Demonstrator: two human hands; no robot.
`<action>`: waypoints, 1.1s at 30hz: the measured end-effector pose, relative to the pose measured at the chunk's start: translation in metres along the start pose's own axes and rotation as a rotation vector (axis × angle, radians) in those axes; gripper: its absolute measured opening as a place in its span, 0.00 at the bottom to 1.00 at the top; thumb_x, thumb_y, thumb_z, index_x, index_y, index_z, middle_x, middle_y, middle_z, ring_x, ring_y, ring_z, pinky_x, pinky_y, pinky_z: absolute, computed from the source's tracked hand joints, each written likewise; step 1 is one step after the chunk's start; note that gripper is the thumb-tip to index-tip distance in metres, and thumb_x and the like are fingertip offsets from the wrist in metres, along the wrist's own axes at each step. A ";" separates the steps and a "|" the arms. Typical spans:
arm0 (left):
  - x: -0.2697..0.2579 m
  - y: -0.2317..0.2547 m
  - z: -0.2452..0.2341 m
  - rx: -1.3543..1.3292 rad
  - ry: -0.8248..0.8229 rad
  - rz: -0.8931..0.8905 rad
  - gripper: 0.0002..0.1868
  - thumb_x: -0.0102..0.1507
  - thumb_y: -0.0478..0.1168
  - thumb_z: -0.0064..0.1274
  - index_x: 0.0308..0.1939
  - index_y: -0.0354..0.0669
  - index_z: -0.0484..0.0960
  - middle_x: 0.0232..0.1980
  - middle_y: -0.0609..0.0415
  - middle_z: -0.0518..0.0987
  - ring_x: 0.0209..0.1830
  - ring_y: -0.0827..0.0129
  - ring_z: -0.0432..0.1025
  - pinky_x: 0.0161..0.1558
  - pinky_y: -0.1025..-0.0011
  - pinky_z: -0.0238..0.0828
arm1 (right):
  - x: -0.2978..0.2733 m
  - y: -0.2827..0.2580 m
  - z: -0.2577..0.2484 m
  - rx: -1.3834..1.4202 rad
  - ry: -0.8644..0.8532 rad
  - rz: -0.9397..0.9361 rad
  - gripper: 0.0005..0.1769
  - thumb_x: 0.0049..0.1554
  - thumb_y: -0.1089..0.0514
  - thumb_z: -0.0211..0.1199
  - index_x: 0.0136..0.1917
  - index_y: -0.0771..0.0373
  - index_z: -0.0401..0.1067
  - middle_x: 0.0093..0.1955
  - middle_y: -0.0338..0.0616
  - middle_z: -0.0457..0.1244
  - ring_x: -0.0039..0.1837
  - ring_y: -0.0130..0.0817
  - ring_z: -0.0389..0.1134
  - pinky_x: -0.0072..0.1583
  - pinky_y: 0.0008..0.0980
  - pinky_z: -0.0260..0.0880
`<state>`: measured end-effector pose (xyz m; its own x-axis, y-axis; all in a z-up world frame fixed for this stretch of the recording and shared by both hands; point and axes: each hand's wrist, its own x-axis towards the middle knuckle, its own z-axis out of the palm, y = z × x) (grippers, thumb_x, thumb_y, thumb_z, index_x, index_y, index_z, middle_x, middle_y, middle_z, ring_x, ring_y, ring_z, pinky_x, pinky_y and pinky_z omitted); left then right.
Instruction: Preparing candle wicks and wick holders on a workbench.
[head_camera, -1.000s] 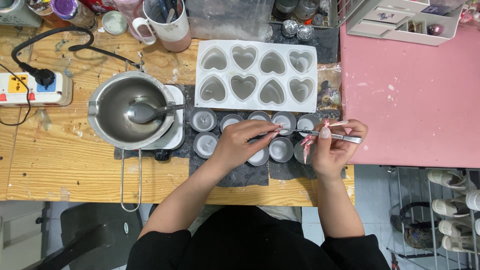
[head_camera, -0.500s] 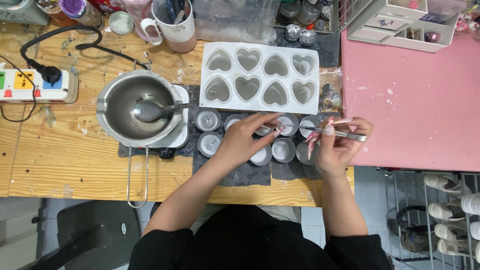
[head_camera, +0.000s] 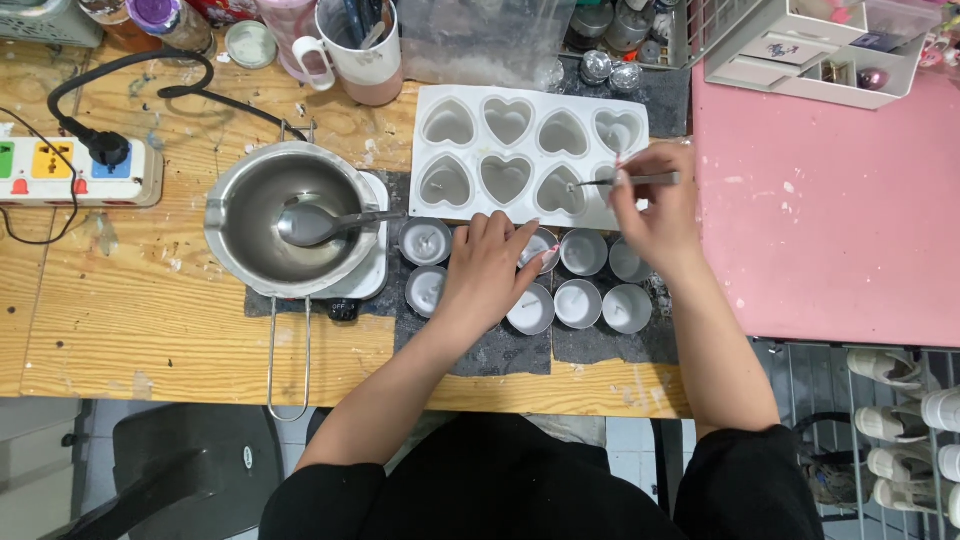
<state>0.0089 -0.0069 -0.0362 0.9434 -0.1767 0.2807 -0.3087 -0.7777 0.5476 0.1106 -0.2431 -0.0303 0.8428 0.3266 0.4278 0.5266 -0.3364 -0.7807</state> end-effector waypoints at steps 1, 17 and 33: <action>0.000 0.000 0.000 0.003 0.002 0.001 0.24 0.64 0.49 0.58 0.61 0.42 0.80 0.45 0.52 0.71 0.48 0.59 0.64 0.51 0.59 0.60 | 0.002 0.003 0.004 0.002 0.001 -0.003 0.17 0.70 0.72 0.57 0.63 0.66 0.51 0.58 0.50 0.56 0.48 0.31 0.71 0.47 0.26 0.76; 0.003 0.000 0.004 0.005 -0.024 -0.028 0.23 0.66 0.49 0.55 0.62 0.44 0.80 0.45 0.52 0.71 0.49 0.60 0.64 0.53 0.59 0.59 | 0.010 0.031 0.020 -0.238 -0.146 -0.017 0.18 0.63 0.67 0.64 0.61 0.67 0.59 0.52 0.50 0.64 0.46 0.36 0.74 0.45 0.31 0.74; 0.003 0.001 0.002 0.005 -0.065 -0.032 0.25 0.66 0.50 0.55 0.63 0.42 0.79 0.45 0.52 0.71 0.48 0.60 0.64 0.52 0.59 0.59 | 0.009 0.032 0.023 -0.237 -0.174 0.030 0.16 0.62 0.67 0.64 0.59 0.68 0.61 0.53 0.50 0.64 0.47 0.38 0.74 0.46 0.32 0.74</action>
<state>0.0121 -0.0091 -0.0363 0.9587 -0.1903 0.2115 -0.2778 -0.7863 0.5519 0.1324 -0.2308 -0.0624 0.8377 0.4527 0.3054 0.5299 -0.5388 -0.6549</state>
